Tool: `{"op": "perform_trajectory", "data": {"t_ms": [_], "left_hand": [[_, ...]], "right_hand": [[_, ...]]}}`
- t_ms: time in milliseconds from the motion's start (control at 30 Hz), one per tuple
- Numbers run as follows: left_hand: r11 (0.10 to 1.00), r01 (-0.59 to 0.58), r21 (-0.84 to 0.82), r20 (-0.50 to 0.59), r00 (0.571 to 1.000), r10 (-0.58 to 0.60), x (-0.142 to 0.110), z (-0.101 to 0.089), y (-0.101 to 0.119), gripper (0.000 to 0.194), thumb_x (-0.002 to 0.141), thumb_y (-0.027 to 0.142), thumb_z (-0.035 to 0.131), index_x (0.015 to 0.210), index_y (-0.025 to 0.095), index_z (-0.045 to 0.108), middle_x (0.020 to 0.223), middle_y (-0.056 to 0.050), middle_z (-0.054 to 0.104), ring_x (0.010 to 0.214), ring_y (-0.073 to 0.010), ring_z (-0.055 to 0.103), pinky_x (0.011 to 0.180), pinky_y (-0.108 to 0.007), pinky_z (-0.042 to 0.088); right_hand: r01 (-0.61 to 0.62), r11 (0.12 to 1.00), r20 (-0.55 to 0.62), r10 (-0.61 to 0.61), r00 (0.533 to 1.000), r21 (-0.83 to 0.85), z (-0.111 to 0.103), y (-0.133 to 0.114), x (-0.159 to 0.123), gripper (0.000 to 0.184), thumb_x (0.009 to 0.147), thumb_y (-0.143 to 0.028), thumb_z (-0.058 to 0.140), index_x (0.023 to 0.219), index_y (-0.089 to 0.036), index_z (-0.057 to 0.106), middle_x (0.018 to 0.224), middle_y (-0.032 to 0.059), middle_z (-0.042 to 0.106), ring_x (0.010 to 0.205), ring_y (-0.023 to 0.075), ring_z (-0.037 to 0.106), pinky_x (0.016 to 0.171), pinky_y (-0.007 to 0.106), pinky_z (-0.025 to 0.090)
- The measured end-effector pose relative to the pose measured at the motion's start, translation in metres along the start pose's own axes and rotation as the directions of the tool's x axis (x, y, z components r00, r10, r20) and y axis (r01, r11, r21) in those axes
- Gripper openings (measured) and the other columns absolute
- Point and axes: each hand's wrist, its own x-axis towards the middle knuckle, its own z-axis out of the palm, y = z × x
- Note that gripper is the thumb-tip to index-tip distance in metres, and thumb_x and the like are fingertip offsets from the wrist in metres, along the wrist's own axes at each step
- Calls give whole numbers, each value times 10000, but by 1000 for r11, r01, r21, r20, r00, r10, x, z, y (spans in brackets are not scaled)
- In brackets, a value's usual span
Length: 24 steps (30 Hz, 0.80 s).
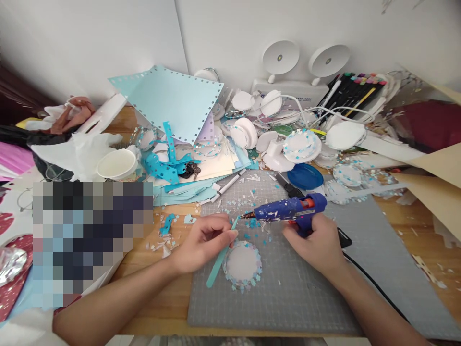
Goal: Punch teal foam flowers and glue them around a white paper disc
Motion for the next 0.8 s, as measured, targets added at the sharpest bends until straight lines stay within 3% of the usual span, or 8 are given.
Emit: {"op": "perform_trajectory", "data": {"t_ms": [200,633,733,800], "left_hand": [[1000,-1,15,6,1000,1,-1,0,0,370,894,303,541,568,129,549,598,6,435,604,-109,409,577,-239,303],[999,34,20,-2,999,-34,-1,0,1,391,884,363,545,566,137,559,596,-7,439,598,-117,407,578,-241,316],[999,34,13,-3,999,-34,0,0,2,391,882,353,547,555,138,557,592,1,424,600,-116,399,582,-241,307],[999,37,-2,-7,999,-37,0,0,2,390,879,350,551,551,139,557,589,6,414,599,-116,395,583,-241,303]], "right_hand": [[-50,999,36,50,998,-3,0,2,0,221,647,-321,554,501,-227,417,379,-40,454,335,111,412,362,237,326],[2,996,-12,-3,1000,-87,-1,2,-1,319,651,-346,539,473,-264,286,349,-41,348,332,112,348,360,256,308],[38,991,-48,-44,998,-131,-5,3,2,366,657,-361,567,453,-263,280,358,-31,360,344,109,351,395,266,333],[0,987,-103,-17,995,-159,-11,7,5,376,672,-396,607,439,-244,354,373,-18,405,353,113,386,420,271,347]]}}
